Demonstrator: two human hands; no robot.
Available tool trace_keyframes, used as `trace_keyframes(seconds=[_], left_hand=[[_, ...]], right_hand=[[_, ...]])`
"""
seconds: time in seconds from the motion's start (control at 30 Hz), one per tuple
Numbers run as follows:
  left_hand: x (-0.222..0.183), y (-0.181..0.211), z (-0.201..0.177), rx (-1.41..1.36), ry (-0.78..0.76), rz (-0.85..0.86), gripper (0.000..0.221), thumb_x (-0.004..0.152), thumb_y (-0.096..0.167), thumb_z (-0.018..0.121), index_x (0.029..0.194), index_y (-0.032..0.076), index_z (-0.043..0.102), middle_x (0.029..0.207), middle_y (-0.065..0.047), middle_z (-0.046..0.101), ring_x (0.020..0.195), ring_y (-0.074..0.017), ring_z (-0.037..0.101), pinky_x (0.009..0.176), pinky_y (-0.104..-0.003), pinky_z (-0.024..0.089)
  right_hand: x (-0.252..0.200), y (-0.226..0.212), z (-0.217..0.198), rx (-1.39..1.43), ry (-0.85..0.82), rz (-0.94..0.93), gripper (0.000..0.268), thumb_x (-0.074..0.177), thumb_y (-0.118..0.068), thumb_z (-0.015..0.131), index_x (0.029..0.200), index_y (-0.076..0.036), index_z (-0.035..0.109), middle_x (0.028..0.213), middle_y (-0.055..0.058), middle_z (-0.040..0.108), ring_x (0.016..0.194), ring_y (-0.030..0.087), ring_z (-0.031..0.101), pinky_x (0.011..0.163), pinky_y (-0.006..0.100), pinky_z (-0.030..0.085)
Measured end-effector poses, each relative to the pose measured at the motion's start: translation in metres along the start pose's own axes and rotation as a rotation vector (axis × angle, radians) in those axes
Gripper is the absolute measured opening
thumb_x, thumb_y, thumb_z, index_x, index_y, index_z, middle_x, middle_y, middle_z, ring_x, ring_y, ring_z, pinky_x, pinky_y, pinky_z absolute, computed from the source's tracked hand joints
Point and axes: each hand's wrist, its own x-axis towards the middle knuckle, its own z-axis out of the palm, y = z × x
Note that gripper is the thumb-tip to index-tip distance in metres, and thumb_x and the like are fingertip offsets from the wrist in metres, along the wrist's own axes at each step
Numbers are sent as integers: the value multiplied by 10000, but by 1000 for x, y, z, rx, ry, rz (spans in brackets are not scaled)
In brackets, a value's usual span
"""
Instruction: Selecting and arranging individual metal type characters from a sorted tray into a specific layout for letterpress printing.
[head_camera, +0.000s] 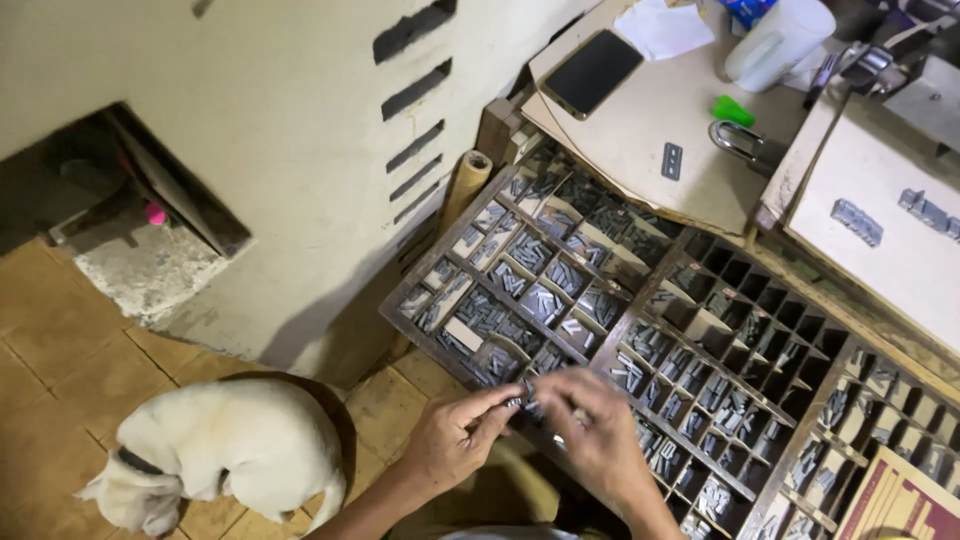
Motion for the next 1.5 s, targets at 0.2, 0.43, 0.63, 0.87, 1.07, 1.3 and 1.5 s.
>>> trace_keyframes(seconds=[0.2,0.43,0.63,0.87,1.07,1.3,1.5], left_hand=[[-7,-10,10,131,-9,49,336,991,198,651,1316,139,716,674,31,748,384,-56,386,341,-230,394],[-9,1,11,105,-4,-234,322,961,386,617,1193,254,796,1174,78,830,1088,-69,787,890,-229,586],[17,42,-3,-279,89,-1171,343,879,345,773,1170,268,938,643,-18,775,583,-43,643,641,-166,519],[17,24,-10,-374,-85,-1121,406,911,371,730,1276,273,875,1213,130,904,727,27,601,742,-146,502],[11,12,7,-567,366,-1180,317,858,97,788,1117,-5,939,1014,-180,937,543,-155,602,572,-263,495],[-5,-3,29,-436,190,-870,361,867,180,721,1150,28,886,1066,-138,929,583,-193,732,536,-280,544],[11,52,47,-109,-106,-842,360,868,325,692,1135,234,916,900,9,935,679,-92,784,686,-225,603]], right_hand=[[-20,-2,10,186,-31,-33,239,916,-152,726,1152,-126,755,1108,70,783,971,178,752,863,316,657],[-24,14,13,421,109,124,76,956,-138,697,992,-76,721,937,21,725,756,95,594,676,253,473],[70,49,2,106,213,267,177,972,-267,665,867,-136,721,625,-34,586,578,89,521,584,264,441],[196,14,1,-18,253,566,318,1025,-339,612,1251,-147,727,923,107,798,396,67,412,493,254,548],[154,68,22,233,439,496,228,921,-297,760,1085,-144,798,751,-18,718,584,68,555,611,221,479],[-56,72,-12,-20,384,342,90,888,-217,780,922,-137,799,860,-34,785,809,79,691,769,238,531],[-151,96,-88,-83,719,596,256,928,-270,685,1075,-96,802,1049,47,811,984,152,733,920,281,546]])
